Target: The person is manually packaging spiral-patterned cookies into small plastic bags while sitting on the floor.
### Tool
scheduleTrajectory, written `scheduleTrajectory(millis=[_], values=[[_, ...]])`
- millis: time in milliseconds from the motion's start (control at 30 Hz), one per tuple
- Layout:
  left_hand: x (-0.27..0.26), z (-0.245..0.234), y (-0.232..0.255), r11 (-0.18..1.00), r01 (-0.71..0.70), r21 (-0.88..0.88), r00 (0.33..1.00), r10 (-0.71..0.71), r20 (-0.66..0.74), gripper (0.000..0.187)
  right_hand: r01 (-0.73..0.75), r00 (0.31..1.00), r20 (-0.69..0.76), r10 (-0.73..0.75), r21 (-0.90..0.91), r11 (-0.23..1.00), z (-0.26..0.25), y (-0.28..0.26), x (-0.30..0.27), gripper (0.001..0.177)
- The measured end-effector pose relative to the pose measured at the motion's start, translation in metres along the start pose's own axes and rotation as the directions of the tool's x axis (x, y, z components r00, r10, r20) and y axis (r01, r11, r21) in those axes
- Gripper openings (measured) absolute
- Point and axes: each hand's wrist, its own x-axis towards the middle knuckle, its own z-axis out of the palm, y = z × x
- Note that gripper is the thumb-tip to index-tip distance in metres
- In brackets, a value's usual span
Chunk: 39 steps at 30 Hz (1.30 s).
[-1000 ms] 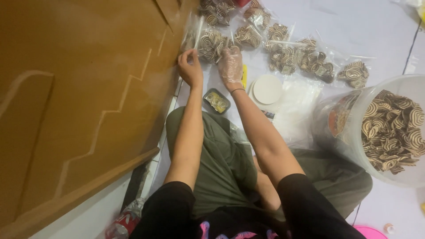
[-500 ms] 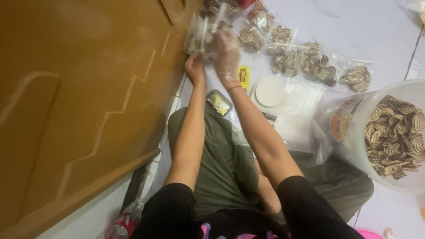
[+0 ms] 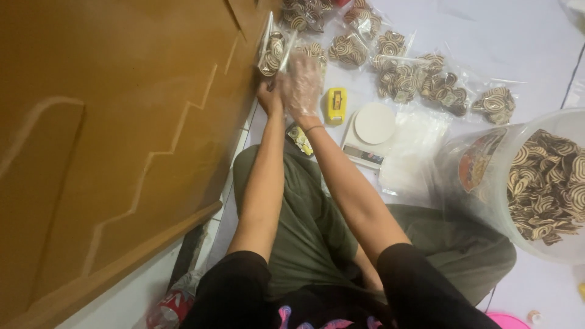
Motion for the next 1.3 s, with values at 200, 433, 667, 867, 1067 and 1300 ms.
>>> scheduleTrajectory(millis=[200, 433, 667, 867, 1067, 1300], values=[[-0.037, -0.01, 0.042, 0.989, -0.03, 0.148, 0.999, 0.035, -0.031, 0.07, -0.183, 0.981, 0.088, 0.171, 0.153, 0.971, -0.002, 0.021, -0.028, 0.052], [-0.049, -0.011, 0.075, 1.0, 0.02, 0.0, 1.0, -0.02, -0.009, 0.045, -0.17, 0.983, 0.109, 0.148, 0.247, 0.954, -0.007, 0.029, -0.036, 0.058], [-0.028, -0.011, 0.032, 0.975, -0.136, 0.177, 0.982, 0.156, -0.108, 0.036, -0.18, 0.983, 0.09, 0.159, 0.342, 0.922, -0.032, 0.038, -0.05, 0.059], [-0.068, -0.014, 0.072, 0.974, -0.138, 0.179, 0.99, 0.138, 0.014, 0.025, -0.201, 0.979, 0.075, 0.191, 0.545, 0.814, -0.105, 0.077, -0.093, 0.05], [-0.152, -0.007, 0.051, 0.873, -0.428, 0.233, 0.718, 0.172, 0.674, 0.027, -0.282, 0.955, 0.161, 0.248, 0.25, 0.926, -0.238, 0.133, -0.148, 0.042], [-0.343, 0.016, 0.035, 0.923, -0.319, 0.213, 0.412, -0.067, 0.909, 0.05, -0.377, 0.9, 0.242, 0.362, 0.016, 0.926, -0.272, 0.213, -0.239, 0.039]])
